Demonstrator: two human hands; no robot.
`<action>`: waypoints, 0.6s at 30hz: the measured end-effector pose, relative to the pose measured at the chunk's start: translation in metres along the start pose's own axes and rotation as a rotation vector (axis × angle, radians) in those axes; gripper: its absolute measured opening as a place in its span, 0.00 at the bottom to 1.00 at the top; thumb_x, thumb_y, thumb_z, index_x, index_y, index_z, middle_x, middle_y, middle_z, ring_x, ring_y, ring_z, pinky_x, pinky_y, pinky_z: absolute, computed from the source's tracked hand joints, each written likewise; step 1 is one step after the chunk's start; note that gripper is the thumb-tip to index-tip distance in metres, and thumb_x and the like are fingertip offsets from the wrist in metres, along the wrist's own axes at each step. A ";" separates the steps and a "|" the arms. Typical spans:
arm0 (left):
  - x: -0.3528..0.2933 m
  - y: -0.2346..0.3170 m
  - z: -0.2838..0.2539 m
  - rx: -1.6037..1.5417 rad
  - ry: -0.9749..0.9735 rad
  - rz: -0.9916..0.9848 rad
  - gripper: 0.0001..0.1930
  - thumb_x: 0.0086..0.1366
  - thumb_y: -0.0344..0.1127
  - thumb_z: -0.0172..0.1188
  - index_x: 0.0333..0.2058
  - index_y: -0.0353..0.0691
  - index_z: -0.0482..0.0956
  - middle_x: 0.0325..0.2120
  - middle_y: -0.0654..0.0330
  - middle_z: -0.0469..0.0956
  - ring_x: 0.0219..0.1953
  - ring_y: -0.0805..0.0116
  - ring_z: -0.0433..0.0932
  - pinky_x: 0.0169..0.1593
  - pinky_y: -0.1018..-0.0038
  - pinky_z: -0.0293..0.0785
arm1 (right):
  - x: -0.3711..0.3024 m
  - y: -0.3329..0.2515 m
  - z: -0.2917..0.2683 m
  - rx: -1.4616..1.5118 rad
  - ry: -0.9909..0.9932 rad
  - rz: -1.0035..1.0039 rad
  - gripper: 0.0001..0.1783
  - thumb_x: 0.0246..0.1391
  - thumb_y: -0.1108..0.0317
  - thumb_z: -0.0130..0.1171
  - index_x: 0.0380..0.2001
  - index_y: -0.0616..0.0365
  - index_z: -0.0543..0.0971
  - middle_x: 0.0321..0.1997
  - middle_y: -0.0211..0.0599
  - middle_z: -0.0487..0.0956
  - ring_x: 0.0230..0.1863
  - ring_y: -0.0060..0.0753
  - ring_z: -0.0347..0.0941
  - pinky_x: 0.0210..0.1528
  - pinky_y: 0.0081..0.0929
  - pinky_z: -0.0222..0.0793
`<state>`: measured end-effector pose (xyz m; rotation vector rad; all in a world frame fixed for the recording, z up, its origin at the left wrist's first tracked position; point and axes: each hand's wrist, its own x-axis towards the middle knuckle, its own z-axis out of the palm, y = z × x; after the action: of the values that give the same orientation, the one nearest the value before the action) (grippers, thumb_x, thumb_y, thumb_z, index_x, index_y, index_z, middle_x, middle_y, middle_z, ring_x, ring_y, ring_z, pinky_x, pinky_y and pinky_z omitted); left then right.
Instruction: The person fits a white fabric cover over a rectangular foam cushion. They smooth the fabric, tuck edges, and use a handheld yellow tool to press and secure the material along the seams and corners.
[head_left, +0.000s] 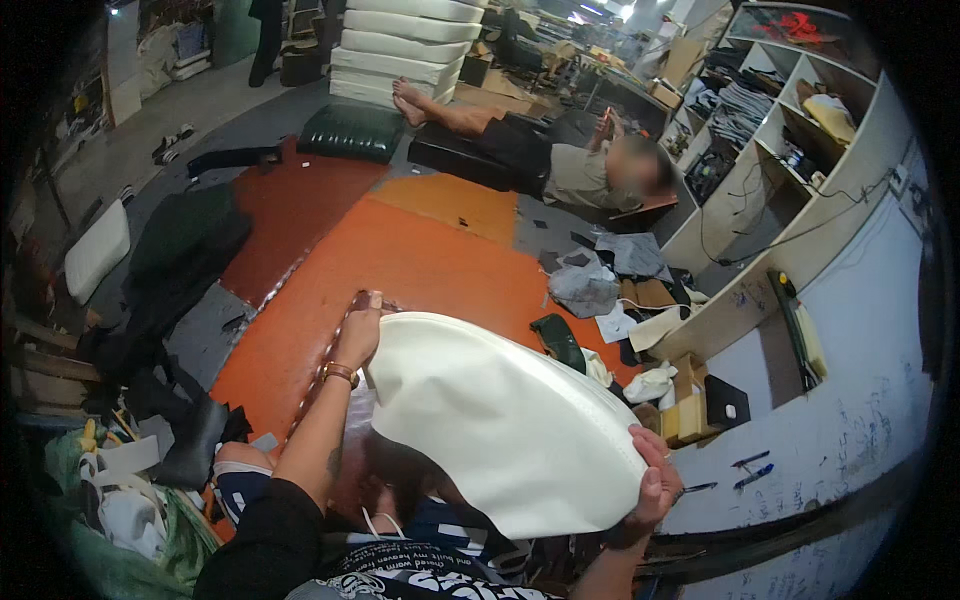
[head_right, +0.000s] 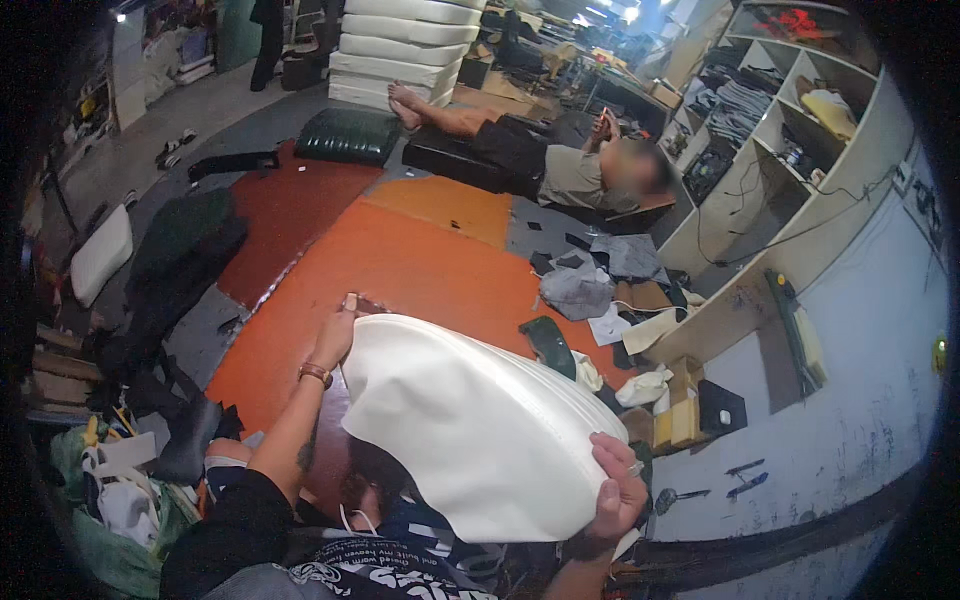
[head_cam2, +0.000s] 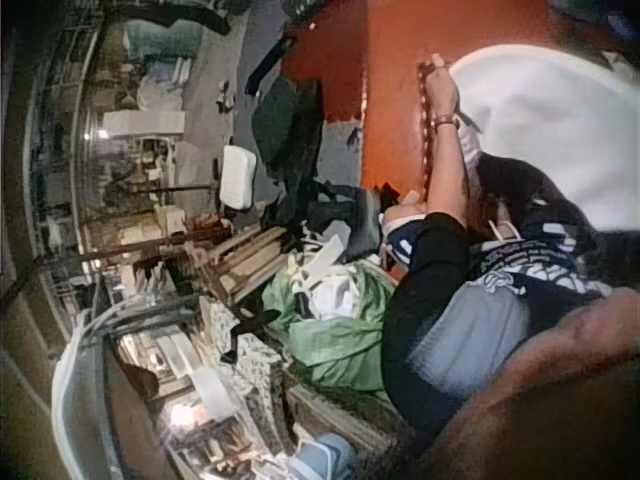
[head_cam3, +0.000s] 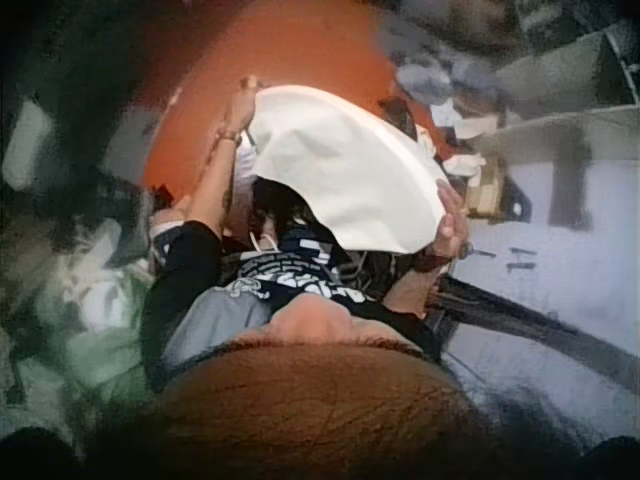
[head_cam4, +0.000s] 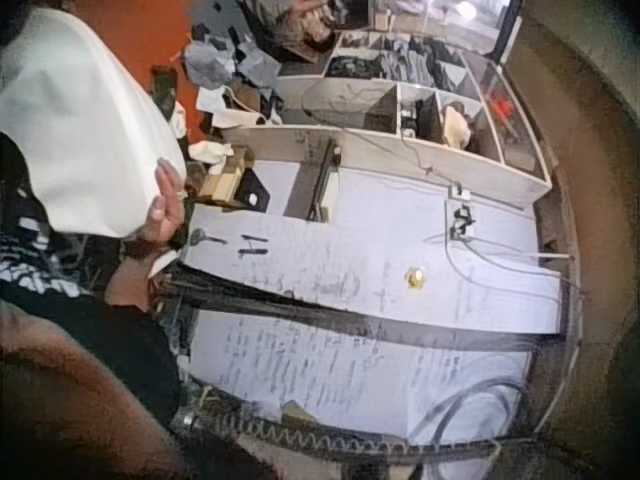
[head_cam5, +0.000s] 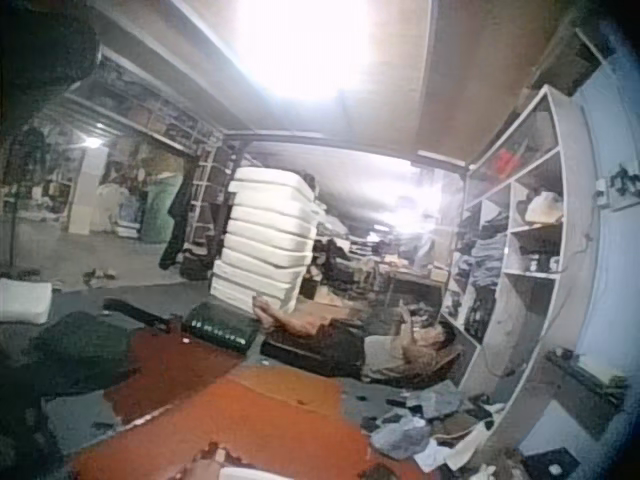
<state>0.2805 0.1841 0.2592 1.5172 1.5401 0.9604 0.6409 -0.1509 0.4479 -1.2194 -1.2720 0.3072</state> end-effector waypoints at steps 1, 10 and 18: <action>-0.005 0.010 0.000 -0.054 0.014 -0.011 0.43 0.81 0.67 0.34 0.39 0.36 0.92 0.35 0.41 0.88 0.45 0.41 0.87 0.55 0.54 0.78 | -0.003 -0.007 0.004 -0.019 0.016 -0.014 0.31 0.61 0.50 0.57 0.49 0.70 0.87 0.57 0.62 0.83 0.62 0.55 0.77 0.70 0.52 0.66; -0.040 0.080 -0.104 0.188 0.234 -0.063 0.41 0.80 0.67 0.37 0.36 0.40 0.92 0.32 0.39 0.87 0.38 0.37 0.86 0.48 0.51 0.80 | -0.010 -0.013 -0.002 0.213 0.052 0.129 0.38 0.67 0.42 0.50 0.57 0.71 0.83 0.57 0.58 0.84 0.60 0.50 0.80 0.65 0.46 0.72; -0.158 0.144 -0.219 0.402 0.504 -0.068 0.38 0.80 0.63 0.40 0.36 0.35 0.89 0.35 0.35 0.85 0.45 0.31 0.83 0.49 0.44 0.76 | 0.010 0.102 0.052 0.583 -0.056 0.322 0.32 0.75 0.52 0.40 0.61 0.71 0.78 0.61 0.49 0.83 0.61 0.43 0.80 0.68 0.40 0.72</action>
<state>0.1469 0.0269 0.4854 1.5463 2.2377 1.0952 0.6443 -0.0754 0.3610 -0.9043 -0.9297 0.8858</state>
